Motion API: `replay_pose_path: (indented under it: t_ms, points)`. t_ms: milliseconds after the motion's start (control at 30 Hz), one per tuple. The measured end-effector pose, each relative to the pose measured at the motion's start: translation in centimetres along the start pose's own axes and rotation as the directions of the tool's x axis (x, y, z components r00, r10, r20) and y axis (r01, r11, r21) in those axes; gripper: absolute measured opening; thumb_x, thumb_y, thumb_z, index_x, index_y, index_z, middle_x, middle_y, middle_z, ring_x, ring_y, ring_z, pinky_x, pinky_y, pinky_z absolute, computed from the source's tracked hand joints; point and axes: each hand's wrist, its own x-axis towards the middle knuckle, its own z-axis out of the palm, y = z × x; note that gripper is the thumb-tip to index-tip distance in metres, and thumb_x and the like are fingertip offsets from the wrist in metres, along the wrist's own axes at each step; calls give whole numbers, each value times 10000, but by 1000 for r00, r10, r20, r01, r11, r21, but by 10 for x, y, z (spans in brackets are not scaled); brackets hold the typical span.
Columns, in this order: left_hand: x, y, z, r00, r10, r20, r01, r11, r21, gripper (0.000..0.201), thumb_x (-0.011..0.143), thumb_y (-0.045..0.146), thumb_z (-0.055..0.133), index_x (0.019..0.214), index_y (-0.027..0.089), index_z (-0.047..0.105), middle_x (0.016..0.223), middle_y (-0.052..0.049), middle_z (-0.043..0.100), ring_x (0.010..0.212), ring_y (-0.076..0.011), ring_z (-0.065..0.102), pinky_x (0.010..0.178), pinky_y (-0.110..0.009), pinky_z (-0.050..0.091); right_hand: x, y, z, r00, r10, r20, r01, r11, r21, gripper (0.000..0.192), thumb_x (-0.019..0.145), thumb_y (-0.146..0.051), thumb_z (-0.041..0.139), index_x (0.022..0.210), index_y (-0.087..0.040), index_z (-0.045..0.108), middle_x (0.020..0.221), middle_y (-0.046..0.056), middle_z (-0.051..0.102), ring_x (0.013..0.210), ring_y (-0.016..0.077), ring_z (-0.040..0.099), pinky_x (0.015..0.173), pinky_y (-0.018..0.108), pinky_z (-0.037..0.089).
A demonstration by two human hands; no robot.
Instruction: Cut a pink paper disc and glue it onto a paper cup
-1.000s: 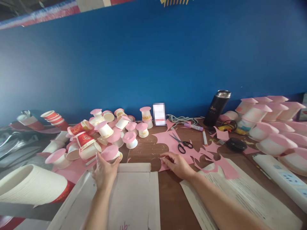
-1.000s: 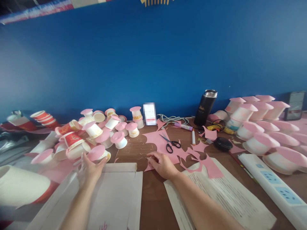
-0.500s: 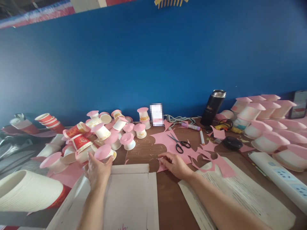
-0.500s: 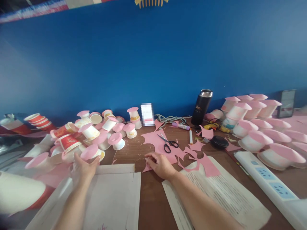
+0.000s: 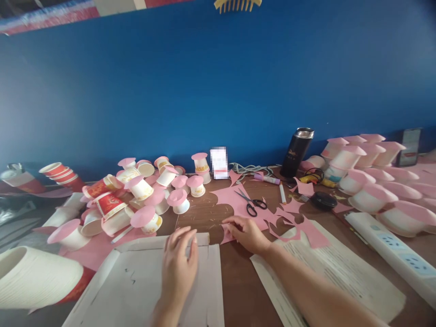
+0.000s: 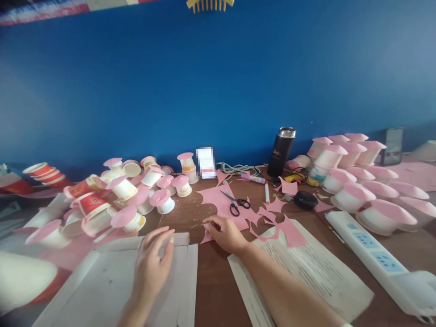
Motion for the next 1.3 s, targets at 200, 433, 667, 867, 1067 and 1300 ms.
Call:
replay_pose_path:
  t_ms: [200, 433, 667, 867, 1067, 1300]
  points:
    - [48, 38, 54, 987, -45, 153, 59, 994, -93, 242, 869, 151, 514, 1081, 185, 628, 1079, -96, 620, 1054, -225, 571, 942, -375, 453, -3, -3, -1, 955, -179, -237, 155, 981, -118, 214, 885, -259, 521, 1001, -196, 689, 727, 16, 701, 638, 137, 644, 647, 236, 502]
    - [72, 49, 96, 868, -40, 496, 59, 998, -23, 341, 879, 171, 456, 1170, 194, 632, 1292, -77, 590, 1199, -255, 484, 1005, -383, 398, 1, -3, -3, 916, -306, -261, 257, 944, -205, 223, 885, -211, 510, 989, -207, 706, 897, 49, 734, 820, 168, 687, 760, 256, 518]
    - [61, 42, 102, 851, 82, 519, -66, 997, -48, 329, 882, 220, 485, 1184, 252, 611, 1278, -52, 619, 1228, -229, 477, 1109, -485, 262, -5, -11, -10, 919, -316, -237, 262, 937, -232, 233, 896, -207, 499, 1028, -223, 691, 865, 25, 728, 753, 142, 672, 725, 230, 513]
    - [64, 46, 104, 871, 62, 487, -52, 998, -35, 228, 911, 260, 477, 1079, 282, 630, 1205, -24, 657, 1171, -215, 516, 1112, -521, 222, 3, -6, -41, 825, -285, -488, 99, 923, -372, 232, 914, -285, 483, 1038, -218, 668, 870, 37, 696, 733, 152, 639, 700, 246, 504]
    - [62, 46, 105, 890, 60, 452, -48, 998, -37, 232, 935, 299, 447, 1086, 286, 623, 1201, -11, 660, 1164, -222, 511, 1105, -541, 207, 14, 7, -59, 855, -121, -505, -324, 637, -700, 353, 853, -320, 539, 1181, -211, 608, 1094, 109, 639, 1027, 278, 572, 873, 381, 441]
    - [59, 44, 106, 888, 66, 455, -54, 998, -39, 234, 921, 283, 477, 1101, 277, 627, 1221, -26, 654, 1167, -235, 499, 1104, -560, 198, 16, 11, -58, 906, 87, -414, -398, 507, -764, 342, 870, -330, 511, 1192, -246, 591, 1139, 89, 639, 1005, 265, 597, 773, 343, 423]
